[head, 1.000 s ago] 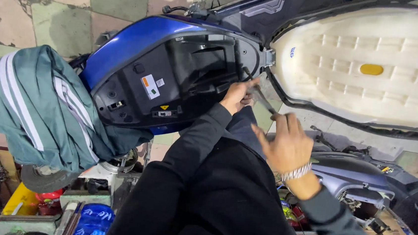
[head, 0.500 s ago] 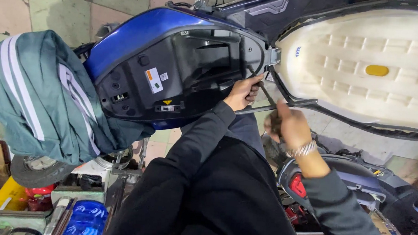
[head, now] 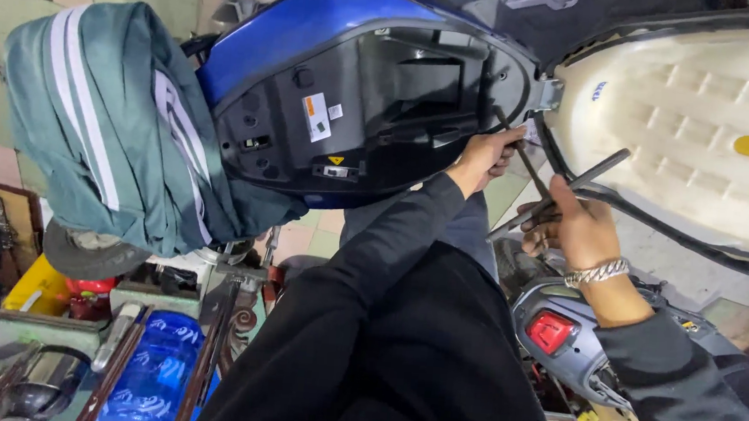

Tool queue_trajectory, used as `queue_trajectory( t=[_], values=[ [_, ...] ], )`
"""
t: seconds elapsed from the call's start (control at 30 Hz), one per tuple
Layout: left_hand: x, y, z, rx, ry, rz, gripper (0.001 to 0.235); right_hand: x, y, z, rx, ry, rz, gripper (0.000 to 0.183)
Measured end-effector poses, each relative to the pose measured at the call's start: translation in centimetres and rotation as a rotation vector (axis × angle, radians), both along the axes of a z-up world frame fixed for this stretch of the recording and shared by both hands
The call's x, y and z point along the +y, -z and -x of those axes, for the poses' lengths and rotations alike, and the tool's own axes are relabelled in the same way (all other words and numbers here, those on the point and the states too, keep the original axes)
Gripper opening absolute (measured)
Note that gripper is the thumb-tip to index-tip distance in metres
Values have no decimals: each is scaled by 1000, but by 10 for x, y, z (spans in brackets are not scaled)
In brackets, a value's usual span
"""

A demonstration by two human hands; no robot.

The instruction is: The person uses a T-handle wrench to tighten bolts on the battery compartment of a blue scooter. They work on multiple fasteners around the battery area, then place a green jacket into the compartment and close the seat lid.

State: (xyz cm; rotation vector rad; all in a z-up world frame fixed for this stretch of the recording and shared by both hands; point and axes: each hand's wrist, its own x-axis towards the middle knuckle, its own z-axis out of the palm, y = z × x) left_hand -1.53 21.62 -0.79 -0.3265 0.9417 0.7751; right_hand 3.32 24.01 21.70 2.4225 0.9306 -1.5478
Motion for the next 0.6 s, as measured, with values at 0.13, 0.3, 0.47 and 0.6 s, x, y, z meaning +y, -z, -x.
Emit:
queue_trajectory(
  t=[0.13,0.3,0.47,0.6],
  values=[
    [1,7,-1,33,10,9,28,-19,-7,-35,-410,-1081,-370,44],
    [-5,32,-22,26,82,55,32,-4,-12,-32,-737,-2073,-812,16],
    [-9,3,-9,37,33,-6,30,-12,15,-55,-653,-1824,-699,30],
    [-9,-18,2,-189,-39,126,40,-15,37,-72,-511,-1189,-257,57]
  ],
)
